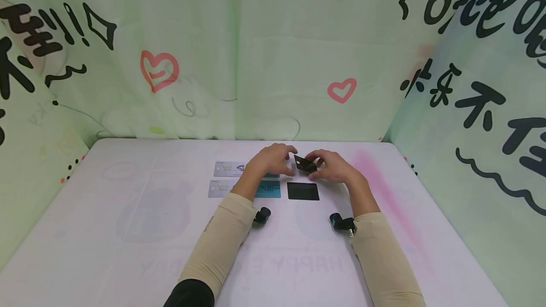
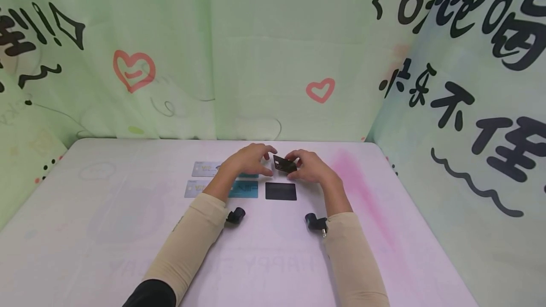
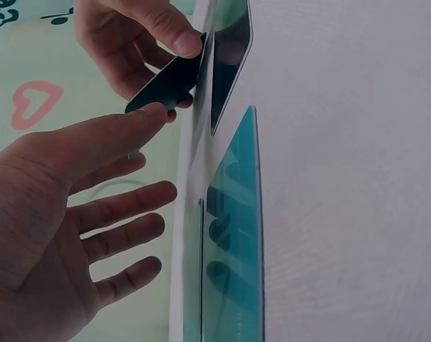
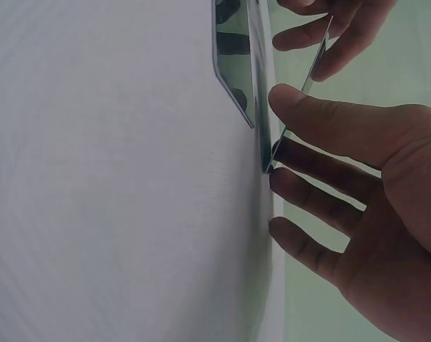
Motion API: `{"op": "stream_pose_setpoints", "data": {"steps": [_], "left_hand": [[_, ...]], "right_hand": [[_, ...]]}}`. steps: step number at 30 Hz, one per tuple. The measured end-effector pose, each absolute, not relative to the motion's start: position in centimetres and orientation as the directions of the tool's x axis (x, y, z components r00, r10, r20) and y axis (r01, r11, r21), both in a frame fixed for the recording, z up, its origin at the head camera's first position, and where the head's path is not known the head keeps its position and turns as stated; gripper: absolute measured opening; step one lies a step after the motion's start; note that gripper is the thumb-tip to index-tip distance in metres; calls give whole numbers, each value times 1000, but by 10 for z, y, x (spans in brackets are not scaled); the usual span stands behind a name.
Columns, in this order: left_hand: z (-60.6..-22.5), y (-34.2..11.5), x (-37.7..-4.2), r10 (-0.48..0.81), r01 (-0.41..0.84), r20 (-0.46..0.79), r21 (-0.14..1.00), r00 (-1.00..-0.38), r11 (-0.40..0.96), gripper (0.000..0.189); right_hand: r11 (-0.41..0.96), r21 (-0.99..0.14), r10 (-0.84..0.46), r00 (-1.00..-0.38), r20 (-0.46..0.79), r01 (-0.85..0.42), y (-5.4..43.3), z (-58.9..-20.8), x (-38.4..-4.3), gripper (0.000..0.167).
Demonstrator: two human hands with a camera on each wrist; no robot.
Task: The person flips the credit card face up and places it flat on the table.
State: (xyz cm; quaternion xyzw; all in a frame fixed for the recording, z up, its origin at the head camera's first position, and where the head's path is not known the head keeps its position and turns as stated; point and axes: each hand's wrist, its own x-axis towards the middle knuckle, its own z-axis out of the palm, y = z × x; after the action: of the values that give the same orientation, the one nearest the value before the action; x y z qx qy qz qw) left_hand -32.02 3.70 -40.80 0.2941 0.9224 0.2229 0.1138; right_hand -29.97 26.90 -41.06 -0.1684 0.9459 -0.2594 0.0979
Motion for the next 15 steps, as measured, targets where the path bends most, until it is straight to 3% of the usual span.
{"op": "stream_pose_setpoints", "data": {"steps": [15], "left_hand": [[-405,43,-316,589,504,-46,465,-807,728,61]], "right_hand": [[817,-513,-365,-925,-105,-264,264,-410,-298,58]]}}
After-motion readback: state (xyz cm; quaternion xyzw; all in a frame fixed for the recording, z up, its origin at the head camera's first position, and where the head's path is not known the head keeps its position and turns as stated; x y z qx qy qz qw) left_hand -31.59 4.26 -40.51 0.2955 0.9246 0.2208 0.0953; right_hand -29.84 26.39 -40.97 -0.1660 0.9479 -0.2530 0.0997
